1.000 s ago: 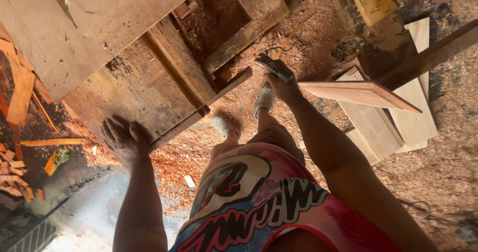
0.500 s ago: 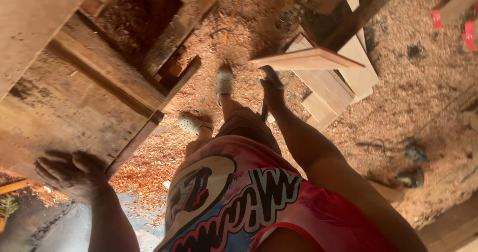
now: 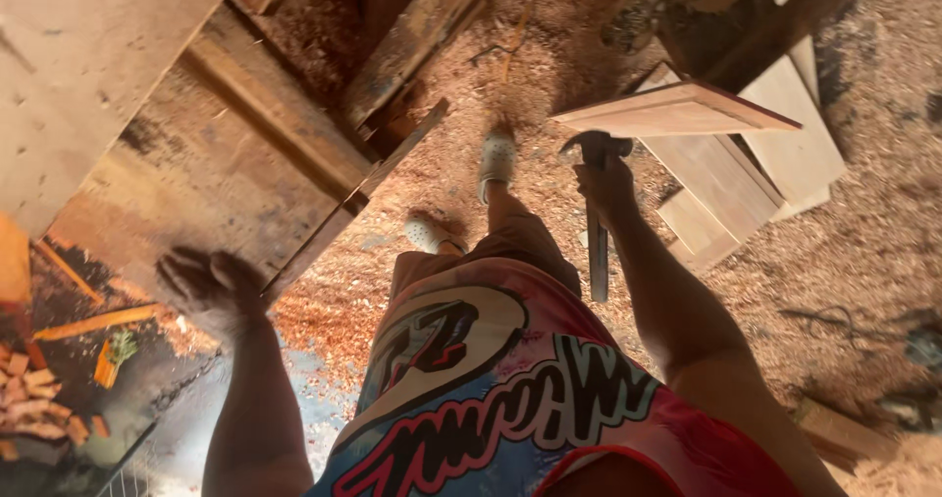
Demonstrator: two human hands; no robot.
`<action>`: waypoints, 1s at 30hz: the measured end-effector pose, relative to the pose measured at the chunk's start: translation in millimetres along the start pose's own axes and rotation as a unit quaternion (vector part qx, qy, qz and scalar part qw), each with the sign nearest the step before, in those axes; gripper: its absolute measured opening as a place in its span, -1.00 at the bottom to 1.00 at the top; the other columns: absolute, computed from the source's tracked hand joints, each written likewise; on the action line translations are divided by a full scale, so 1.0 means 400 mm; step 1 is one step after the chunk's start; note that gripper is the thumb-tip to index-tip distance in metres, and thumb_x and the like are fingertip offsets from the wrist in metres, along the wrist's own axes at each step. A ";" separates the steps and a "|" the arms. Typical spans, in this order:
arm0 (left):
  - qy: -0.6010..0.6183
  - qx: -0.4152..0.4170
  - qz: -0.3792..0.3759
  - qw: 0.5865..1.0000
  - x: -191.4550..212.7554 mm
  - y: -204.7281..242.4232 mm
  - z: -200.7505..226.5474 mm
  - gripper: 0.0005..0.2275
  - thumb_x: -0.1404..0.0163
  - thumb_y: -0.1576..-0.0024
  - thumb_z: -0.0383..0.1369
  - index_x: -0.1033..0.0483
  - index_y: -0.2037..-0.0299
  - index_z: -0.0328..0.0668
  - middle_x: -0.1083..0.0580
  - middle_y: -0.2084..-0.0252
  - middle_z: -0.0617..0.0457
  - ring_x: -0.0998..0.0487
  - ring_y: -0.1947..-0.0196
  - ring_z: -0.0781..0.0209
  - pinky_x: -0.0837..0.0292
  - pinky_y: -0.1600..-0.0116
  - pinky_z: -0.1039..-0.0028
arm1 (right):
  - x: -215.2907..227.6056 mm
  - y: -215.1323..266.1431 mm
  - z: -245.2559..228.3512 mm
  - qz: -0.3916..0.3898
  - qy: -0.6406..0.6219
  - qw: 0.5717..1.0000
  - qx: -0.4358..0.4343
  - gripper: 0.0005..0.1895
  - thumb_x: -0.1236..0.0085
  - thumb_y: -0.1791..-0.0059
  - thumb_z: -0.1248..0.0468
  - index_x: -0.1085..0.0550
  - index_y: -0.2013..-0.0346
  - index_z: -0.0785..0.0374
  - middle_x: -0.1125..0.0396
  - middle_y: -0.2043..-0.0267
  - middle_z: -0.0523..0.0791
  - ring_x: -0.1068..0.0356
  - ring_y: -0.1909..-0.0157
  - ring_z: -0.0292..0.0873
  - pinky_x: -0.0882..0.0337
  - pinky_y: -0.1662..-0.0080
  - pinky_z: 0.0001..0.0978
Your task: The person uses a hammer to drive nails into a wooden frame structure, securing a large plywood panel and smaller wooden slats. They repeatedly position the wood pieces and strike them with the hammer to assemble the components. The person also handles a finished wooden door frame, placing it against the structure.
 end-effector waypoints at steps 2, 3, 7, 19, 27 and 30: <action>0.010 0.003 -0.001 1.000 0.000 0.006 -0.006 -0.17 0.60 -0.38 0.23 -0.03 -0.53 -0.49 -0.08 -0.54 -0.43 -0.04 -0.55 -0.36 0.02 -0.52 -0.17 | -0.052 0.041 -0.118 -0.083 -0.087 0.990 0.079 -0.84 -0.22 -0.09 0.41 -0.45 0.07 0.37 -0.36 0.29 -0.05 -0.39 0.35 -0.24 -0.41 0.32 -0.39; 0.016 0.004 -0.003 1.000 0.003 0.012 -0.012 -0.16 0.62 -0.39 0.24 -0.02 -0.53 -0.51 -0.07 -0.54 -0.45 -0.04 -0.54 -0.37 0.04 -0.51 -0.19 | -0.076 0.063 -0.181 -0.124 -0.063 0.979 0.147 -0.78 -0.17 -0.07 0.42 -0.46 -0.01 0.32 -0.36 0.29 -0.07 -0.37 0.35 -0.26 -0.41 0.31 -0.40; 0.048 0.033 0.048 0.997 0.019 0.010 -0.029 -0.11 0.43 -0.29 0.34 -0.11 -0.50 -0.41 -0.13 -0.52 -0.38 -0.08 -0.54 -0.32 0.02 -0.54 -0.13 | -0.207 0.106 -0.397 -0.155 0.033 0.819 0.552 -0.77 0.03 -0.11 0.44 -0.43 -0.06 0.27 -0.36 0.06 0.05 -0.38 0.25 -0.17 -0.46 0.23 -0.38; 0.068 0.020 0.060 0.996 0.032 0.011 -0.027 -0.26 0.22 -0.36 0.17 -0.20 -0.49 -0.39 -0.18 -0.51 -0.35 -0.11 -0.54 -0.32 0.05 -0.57 -0.10 | -0.496 -0.250 -0.275 -0.112 0.038 0.934 0.337 -0.72 -0.07 -0.10 0.27 -0.40 -0.09 0.25 -0.35 0.36 -0.11 -0.33 0.46 -0.32 -0.42 0.46 -0.39; 0.072 0.048 0.023 0.996 0.042 0.010 -0.030 -0.23 0.27 -0.35 0.20 -0.16 -0.49 -0.42 -0.13 -0.54 -0.35 -0.02 -0.57 -0.28 0.16 -0.58 -0.07 | -0.558 -0.279 -0.280 -0.038 0.256 0.881 0.396 -0.78 -0.12 -0.12 0.16 -0.42 -0.04 0.12 -0.45 0.21 -0.05 -0.45 0.35 -0.26 -0.45 0.43 -0.41; 0.069 0.046 0.014 0.996 0.035 -0.002 -0.039 -0.21 0.33 -0.35 0.22 -0.12 -0.51 -0.41 -0.10 -0.55 -0.34 0.02 -0.58 -0.30 0.17 -0.59 -0.08 | -0.579 -0.260 -0.304 0.027 0.400 0.767 0.501 -0.73 -0.12 -0.10 0.16 -0.39 -0.09 -0.01 -0.46 0.09 -0.01 -0.49 0.25 -0.20 -0.50 0.35 -0.40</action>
Point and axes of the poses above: each hand's wrist, its own y-axis away from the middle knuckle, its own x-axis out of the back of the hand, z = x × y, the point moved 6 cm from there along -y, towards the middle knuckle
